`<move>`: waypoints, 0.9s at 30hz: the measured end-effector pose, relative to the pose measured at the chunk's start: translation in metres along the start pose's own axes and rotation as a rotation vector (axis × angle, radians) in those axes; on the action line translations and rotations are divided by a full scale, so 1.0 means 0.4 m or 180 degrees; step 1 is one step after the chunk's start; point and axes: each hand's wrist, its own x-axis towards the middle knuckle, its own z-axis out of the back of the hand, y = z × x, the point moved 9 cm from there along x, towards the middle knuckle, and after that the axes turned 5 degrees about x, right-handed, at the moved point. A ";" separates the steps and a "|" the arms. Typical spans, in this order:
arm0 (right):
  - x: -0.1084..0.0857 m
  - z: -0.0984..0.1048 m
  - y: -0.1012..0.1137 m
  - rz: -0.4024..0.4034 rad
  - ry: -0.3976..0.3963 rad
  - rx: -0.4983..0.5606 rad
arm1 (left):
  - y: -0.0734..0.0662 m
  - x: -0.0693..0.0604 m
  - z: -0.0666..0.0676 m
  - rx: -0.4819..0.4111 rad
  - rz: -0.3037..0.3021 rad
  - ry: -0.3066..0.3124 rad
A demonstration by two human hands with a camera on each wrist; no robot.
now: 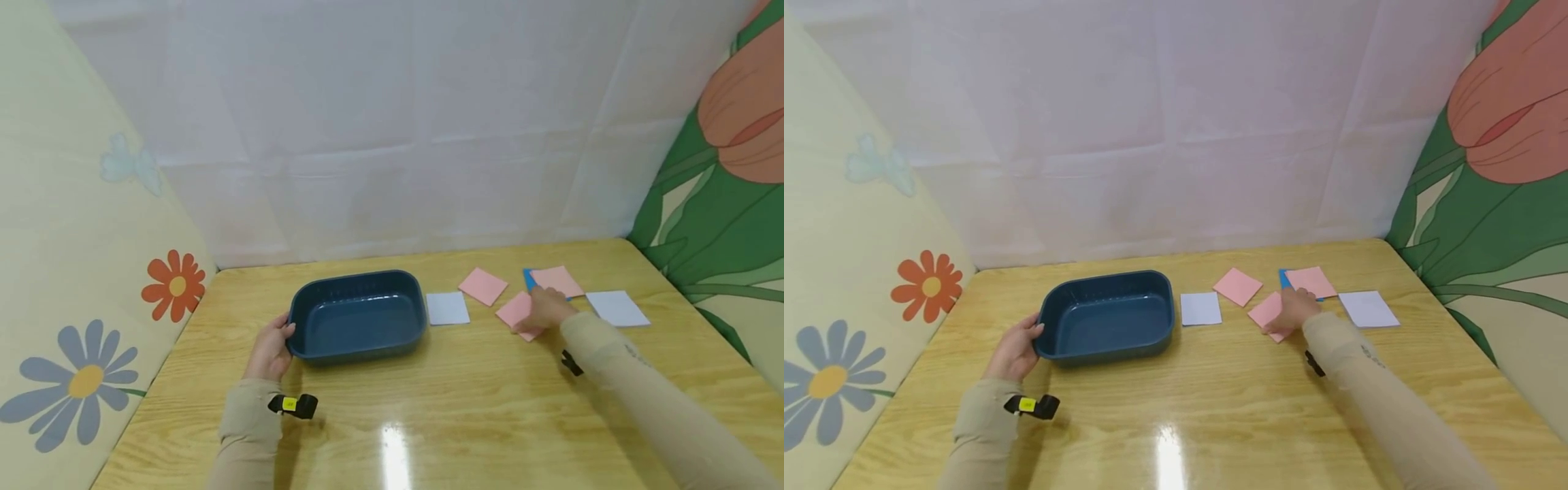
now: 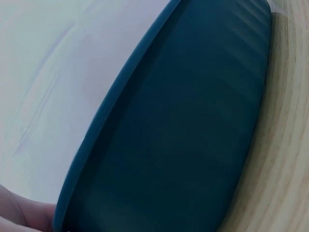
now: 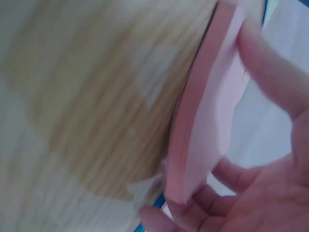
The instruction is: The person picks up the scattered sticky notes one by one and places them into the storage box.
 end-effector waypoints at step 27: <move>-0.024 0.043 -0.030 -0.0190 -0.0585 0.1366 | 0.002 0.000 0.000 0.0012 0.0068 -0.0037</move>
